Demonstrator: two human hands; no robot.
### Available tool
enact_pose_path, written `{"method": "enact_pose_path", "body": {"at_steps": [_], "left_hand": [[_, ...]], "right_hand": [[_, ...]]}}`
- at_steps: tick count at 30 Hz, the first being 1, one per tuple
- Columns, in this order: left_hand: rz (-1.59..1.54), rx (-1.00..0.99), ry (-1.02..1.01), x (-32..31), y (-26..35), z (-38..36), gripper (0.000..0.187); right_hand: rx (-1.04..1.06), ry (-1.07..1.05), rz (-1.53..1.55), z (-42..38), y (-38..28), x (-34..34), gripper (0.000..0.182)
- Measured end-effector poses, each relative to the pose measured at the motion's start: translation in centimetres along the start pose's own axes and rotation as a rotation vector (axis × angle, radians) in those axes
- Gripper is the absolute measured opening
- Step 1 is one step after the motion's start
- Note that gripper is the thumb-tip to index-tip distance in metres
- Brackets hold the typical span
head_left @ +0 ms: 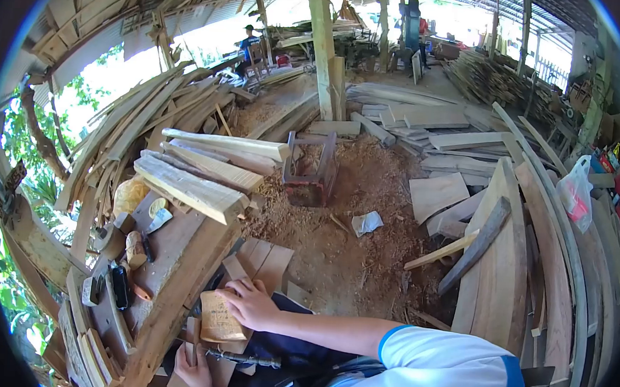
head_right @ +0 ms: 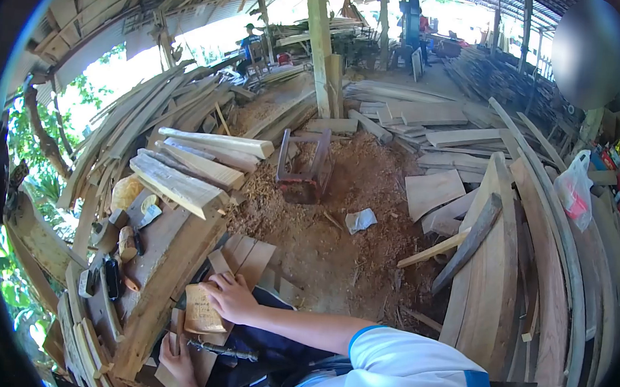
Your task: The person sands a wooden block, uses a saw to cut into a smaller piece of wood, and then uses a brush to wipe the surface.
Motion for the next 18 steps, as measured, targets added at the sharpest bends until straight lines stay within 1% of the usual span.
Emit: {"method": "enact_pose_path", "body": {"at_steps": [1,2,3,4,5,6,7,8,9,10,11,12,13,15,16,17,18], "left_hand": [[-0.019,0.042,-0.047,0.0,-0.4,0.0,0.040],[0.035,0.019,-0.010,-0.2,-1.9,0.0,0.040],[0.049,0.006,-0.022,-1.2,-3.3,-0.4,0.040],[-0.021,-0.013,0.055,-1.6,-4.7,-0.8,0.041],[-0.094,-0.032,0.137,-1.3,-4.7,-0.7,0.042],[-0.070,-0.014,0.085,-1.2,-4.7,-0.6,0.046],[-0.060,-0.024,0.087,-0.7,-3.7,-0.4,0.046],[0.002,-0.025,0.033,-0.5,-2.7,-0.3,0.047],[0.066,-0.019,-0.019,-0.4,-1.8,-0.4,0.048],[0.079,-0.061,0.008,-0.2,-0.8,-0.6,0.041],[0.091,-0.062,0.015,-0.2,0.0,-0.7,0.041],[0.082,-0.046,0.015,-0.2,0.5,-0.8,0.041],[0.077,-0.029,0.009,0.1,0.6,-0.8,0.042],[0.069,-0.025,-0.014,0.3,-0.4,-0.9,0.042],[0.064,-0.029,-0.007,0.3,-0.3,-0.7,0.042],[0.058,-0.030,0.000,0.3,-0.1,-0.8,0.041],[0.023,-0.054,0.021,0.4,0.0,-0.9,0.041]], "right_hand": [[0.007,0.006,0.027,0.0,0.3,-0.3,0.041],[-0.003,0.019,0.033,-0.2,0.6,0.0,0.041],[-0.012,0.009,0.059,-0.3,0.8,0.1,0.040],[-0.021,-0.001,0.090,-0.5,0.7,0.1,0.039],[-0.026,0.015,0.101,-0.8,0.7,0.1,0.039],[-0.020,0.028,0.112,-1.1,0.8,0.3,0.038],[-0.012,0.039,0.122,-1.5,1.1,0.2,0.037],[0.008,0.092,0.108,-1.8,1.2,0.3,0.037],[0.016,0.096,0.119,-2.2,1.1,0.5,0.037],[0.054,0.093,0.147,-2.5,1.1,0.8,0.035],[0.090,0.092,0.172,-2.7,1.0,1.0,0.034],[0.121,0.042,0.217,-2.7,1.0,1.0,0.040],[0.121,0.050,0.231,-2.9,0.8,1.3,0.040],[0.169,-0.057,0.176,-2.8,0.1,1.4,0.050],[0.161,-0.130,0.176,-2.6,0.1,1.2,0.062],[0.165,-0.121,0.179,-2.5,0.0,1.3,0.062],[0.175,-0.132,0.192,-2.5,-0.2,1.3,0.068]]}}
Point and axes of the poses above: each hand's wrist, its own z-axis towards the middle knuckle, its own x-axis out of the back of the hand, y = z × x, the point moved 5 cm from there along z, towards the middle knuckle, and after that the axes turned 15 degrees about -y, right-handed, at the moved point
